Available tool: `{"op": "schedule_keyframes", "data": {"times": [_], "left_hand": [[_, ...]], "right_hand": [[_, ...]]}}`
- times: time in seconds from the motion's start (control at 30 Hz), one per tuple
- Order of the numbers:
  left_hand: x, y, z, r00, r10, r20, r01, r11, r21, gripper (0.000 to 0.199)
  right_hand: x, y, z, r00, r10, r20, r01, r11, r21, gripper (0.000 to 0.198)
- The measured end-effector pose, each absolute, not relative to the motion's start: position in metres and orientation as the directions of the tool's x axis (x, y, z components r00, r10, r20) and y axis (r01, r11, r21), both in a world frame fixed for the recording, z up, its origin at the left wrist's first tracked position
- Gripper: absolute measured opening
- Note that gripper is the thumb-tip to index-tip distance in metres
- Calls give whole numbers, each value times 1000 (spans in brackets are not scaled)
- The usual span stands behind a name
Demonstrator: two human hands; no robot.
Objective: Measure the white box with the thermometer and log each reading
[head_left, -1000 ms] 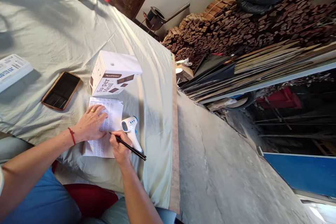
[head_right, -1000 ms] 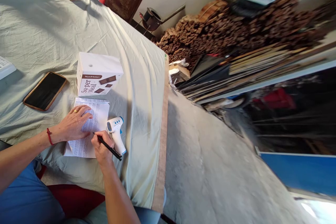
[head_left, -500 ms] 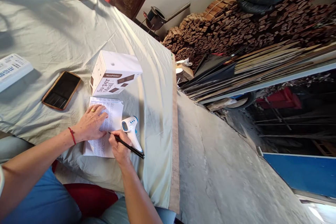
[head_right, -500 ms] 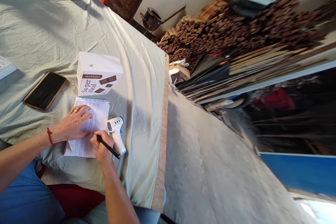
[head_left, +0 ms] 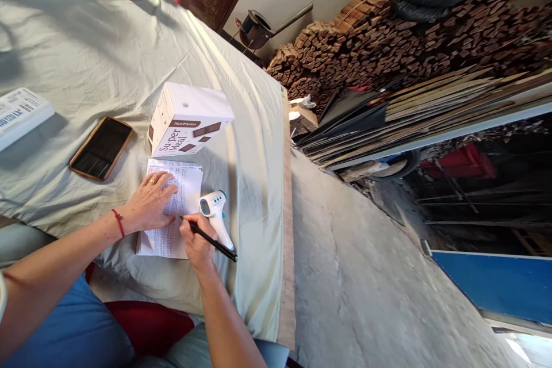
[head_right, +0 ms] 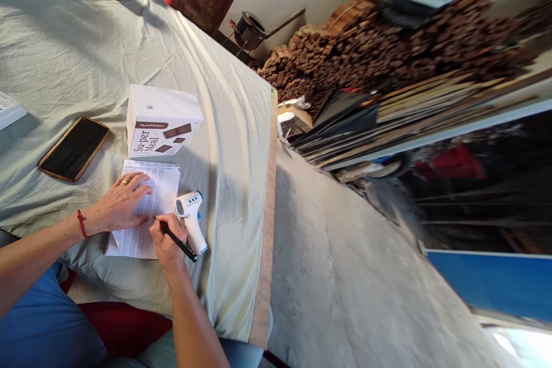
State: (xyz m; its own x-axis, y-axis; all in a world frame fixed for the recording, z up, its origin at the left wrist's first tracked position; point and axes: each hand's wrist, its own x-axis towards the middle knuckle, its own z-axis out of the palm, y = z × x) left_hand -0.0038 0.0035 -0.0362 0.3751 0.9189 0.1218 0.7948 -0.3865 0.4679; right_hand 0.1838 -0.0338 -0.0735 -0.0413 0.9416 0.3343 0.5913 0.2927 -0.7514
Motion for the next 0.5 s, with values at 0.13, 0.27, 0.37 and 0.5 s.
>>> {"op": "schedule_keyframes", "data": {"times": [0.13, 0.27, 0.37, 0.5], "left_hand": [[-3, 4, -35, 376, 920, 110, 801, -382, 460, 43], [-3, 4, -32, 378, 922, 80, 816, -373, 441, 43], [-3, 4, -32, 372, 925, 81, 813, -367, 452, 43], [-3, 4, -33, 373, 924, 88, 814, -371, 447, 43]], "right_hand": [[185, -33, -74, -39, 942, 335, 600, 290, -745, 16], [187, -33, -76, -30, 941, 338, 587, 290, -756, 17], [187, -33, -77, -23, 939, 344, 584, 292, -758, 17], [186, -33, -77, -30, 940, 339, 588, 291, -755, 17]]}}
